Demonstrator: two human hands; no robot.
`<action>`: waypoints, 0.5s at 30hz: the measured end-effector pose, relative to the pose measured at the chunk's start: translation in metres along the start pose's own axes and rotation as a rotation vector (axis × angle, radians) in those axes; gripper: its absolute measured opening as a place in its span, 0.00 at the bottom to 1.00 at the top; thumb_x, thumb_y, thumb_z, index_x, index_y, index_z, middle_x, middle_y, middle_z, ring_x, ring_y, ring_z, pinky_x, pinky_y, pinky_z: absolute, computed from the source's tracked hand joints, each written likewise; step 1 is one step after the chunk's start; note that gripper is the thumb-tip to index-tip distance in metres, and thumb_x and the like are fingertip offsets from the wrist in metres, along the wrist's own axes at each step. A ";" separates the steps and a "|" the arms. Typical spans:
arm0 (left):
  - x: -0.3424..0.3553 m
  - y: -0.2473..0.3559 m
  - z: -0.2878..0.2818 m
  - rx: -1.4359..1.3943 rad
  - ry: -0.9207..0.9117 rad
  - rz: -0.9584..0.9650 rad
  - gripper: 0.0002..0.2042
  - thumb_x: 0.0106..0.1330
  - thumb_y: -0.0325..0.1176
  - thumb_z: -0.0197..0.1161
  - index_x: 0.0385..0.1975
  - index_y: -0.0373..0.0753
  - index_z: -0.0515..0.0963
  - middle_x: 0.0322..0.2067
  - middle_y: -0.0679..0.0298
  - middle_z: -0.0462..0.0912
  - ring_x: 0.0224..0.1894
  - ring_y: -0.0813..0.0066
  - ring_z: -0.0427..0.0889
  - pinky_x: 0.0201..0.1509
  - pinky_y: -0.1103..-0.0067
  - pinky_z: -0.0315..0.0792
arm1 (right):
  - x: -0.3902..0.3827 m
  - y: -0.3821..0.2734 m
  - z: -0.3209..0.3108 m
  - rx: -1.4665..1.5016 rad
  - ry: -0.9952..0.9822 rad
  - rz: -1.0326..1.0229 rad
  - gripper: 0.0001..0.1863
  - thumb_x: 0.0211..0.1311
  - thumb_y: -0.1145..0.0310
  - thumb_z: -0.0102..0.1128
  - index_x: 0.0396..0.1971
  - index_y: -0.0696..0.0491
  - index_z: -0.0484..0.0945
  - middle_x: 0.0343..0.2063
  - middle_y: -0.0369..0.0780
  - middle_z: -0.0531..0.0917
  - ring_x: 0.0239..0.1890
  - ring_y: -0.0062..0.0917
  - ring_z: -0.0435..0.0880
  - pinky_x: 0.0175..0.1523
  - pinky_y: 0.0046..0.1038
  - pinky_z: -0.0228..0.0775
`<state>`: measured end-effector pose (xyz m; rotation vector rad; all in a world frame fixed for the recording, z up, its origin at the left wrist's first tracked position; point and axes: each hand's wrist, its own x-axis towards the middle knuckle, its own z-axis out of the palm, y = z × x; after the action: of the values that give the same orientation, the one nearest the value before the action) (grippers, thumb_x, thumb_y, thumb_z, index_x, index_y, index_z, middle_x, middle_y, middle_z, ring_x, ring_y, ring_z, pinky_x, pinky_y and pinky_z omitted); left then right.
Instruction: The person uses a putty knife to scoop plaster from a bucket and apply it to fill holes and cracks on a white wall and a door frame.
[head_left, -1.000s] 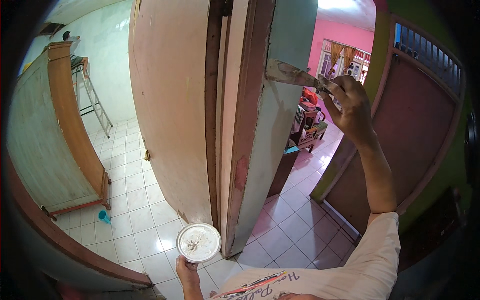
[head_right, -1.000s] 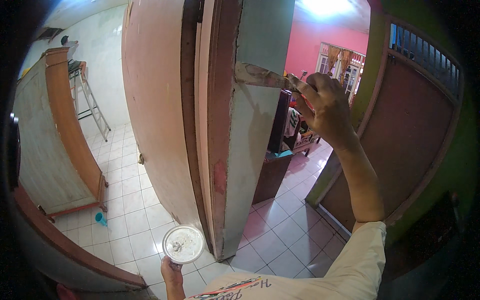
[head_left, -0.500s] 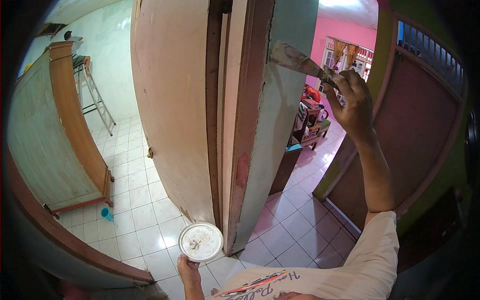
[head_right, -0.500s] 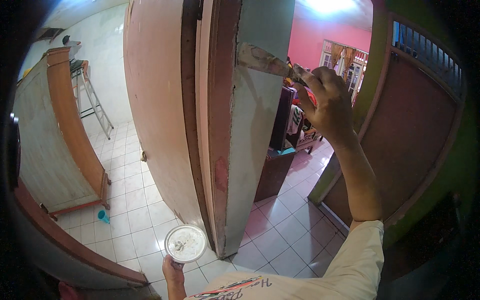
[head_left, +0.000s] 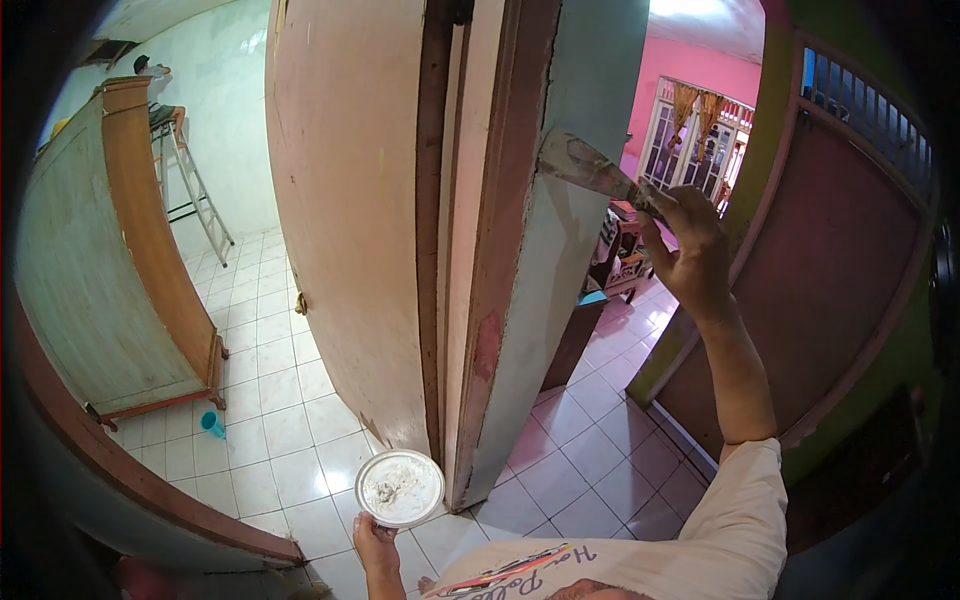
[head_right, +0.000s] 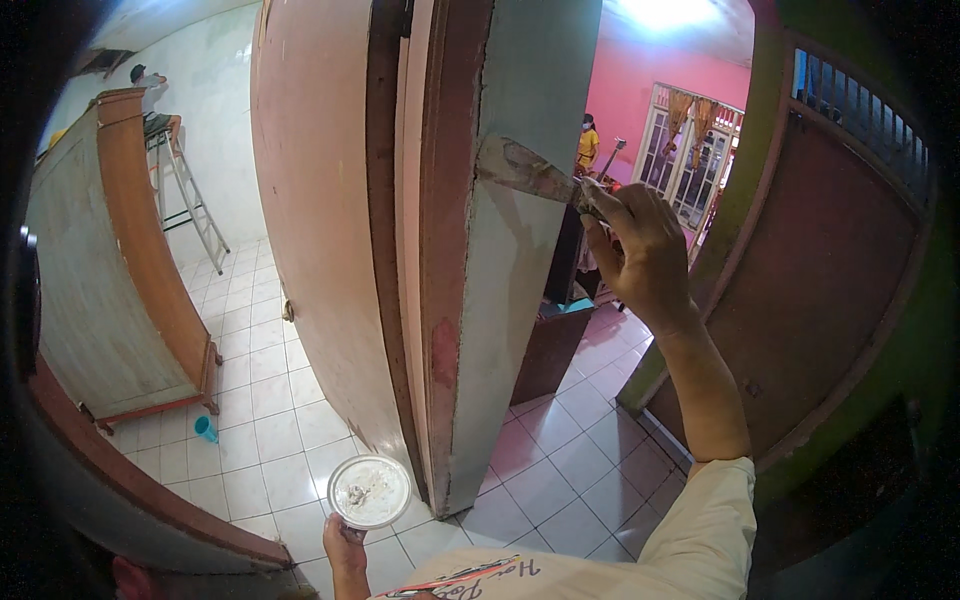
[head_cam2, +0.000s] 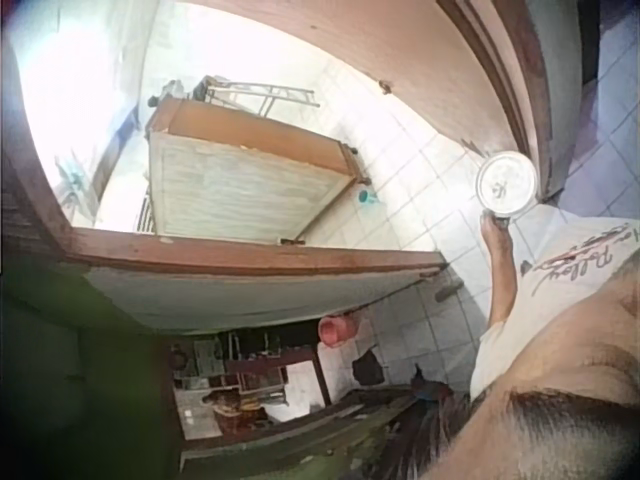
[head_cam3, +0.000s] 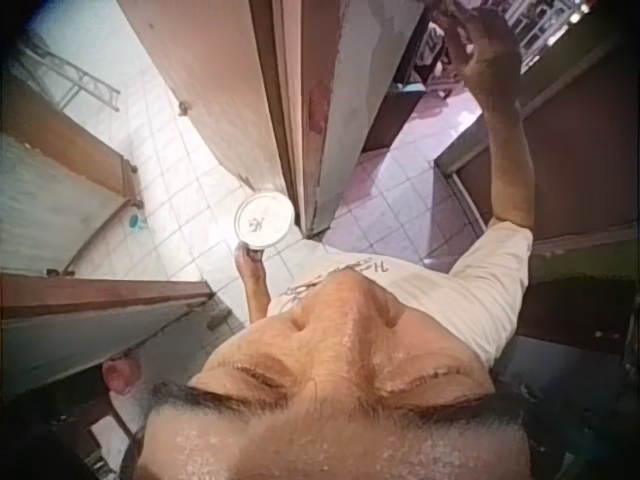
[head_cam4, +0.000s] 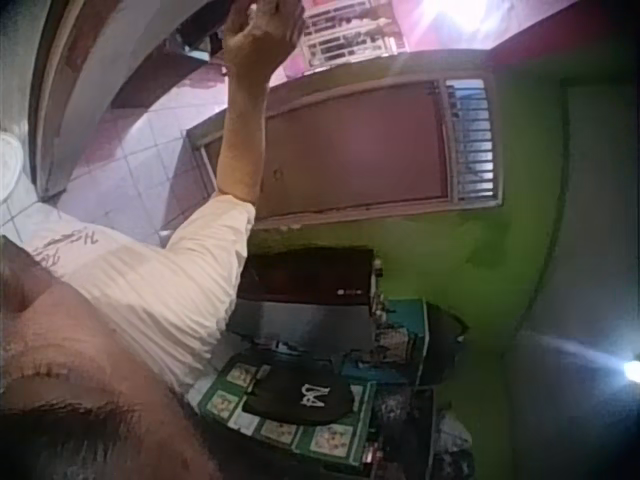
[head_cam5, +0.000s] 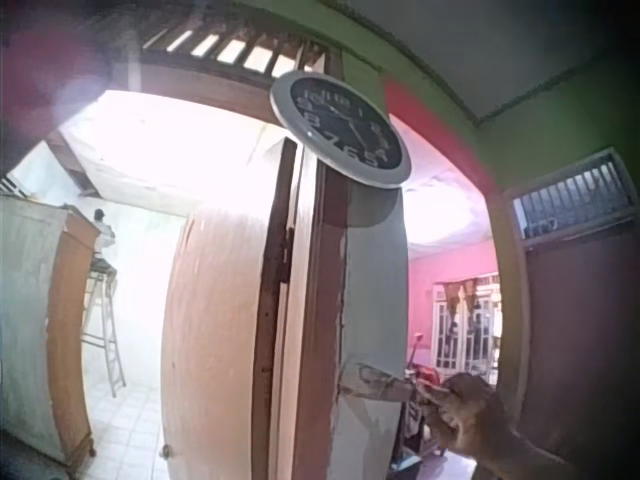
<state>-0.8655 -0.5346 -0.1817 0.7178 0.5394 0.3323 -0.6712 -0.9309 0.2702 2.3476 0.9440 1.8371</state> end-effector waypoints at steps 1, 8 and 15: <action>-0.002 0.001 0.002 -0.004 0.014 0.001 0.09 0.73 0.35 0.50 0.46 0.39 0.71 0.44 0.61 0.80 0.44 0.70 0.81 0.43 0.73 0.76 | -0.005 -0.001 0.001 0.001 -0.001 0.000 0.18 0.59 0.70 0.65 0.51 0.53 0.80 0.33 0.40 0.77 0.36 0.34 0.79 0.43 0.35 0.73; -0.003 0.005 0.009 -0.001 -0.006 0.010 0.08 0.73 0.35 0.49 0.45 0.39 0.71 0.44 0.60 0.81 0.43 0.69 0.83 0.43 0.73 0.79 | -0.017 -0.008 0.000 0.022 0.040 0.060 0.20 0.58 0.71 0.66 0.51 0.53 0.79 0.33 0.40 0.77 0.36 0.34 0.79 0.44 0.35 0.73; -0.001 0.004 0.006 -0.004 0.011 -0.003 0.08 0.73 0.34 0.49 0.44 0.39 0.71 0.44 0.61 0.81 0.43 0.70 0.83 0.42 0.73 0.79 | -0.025 -0.019 0.002 0.004 -0.001 0.071 0.21 0.56 0.70 0.68 0.51 0.52 0.79 0.32 0.39 0.76 0.35 0.34 0.79 0.43 0.34 0.73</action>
<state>-0.8629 -0.5349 -0.1747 0.7119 0.5503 0.3344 -0.6807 -0.9258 0.2407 2.4136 0.8762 1.8604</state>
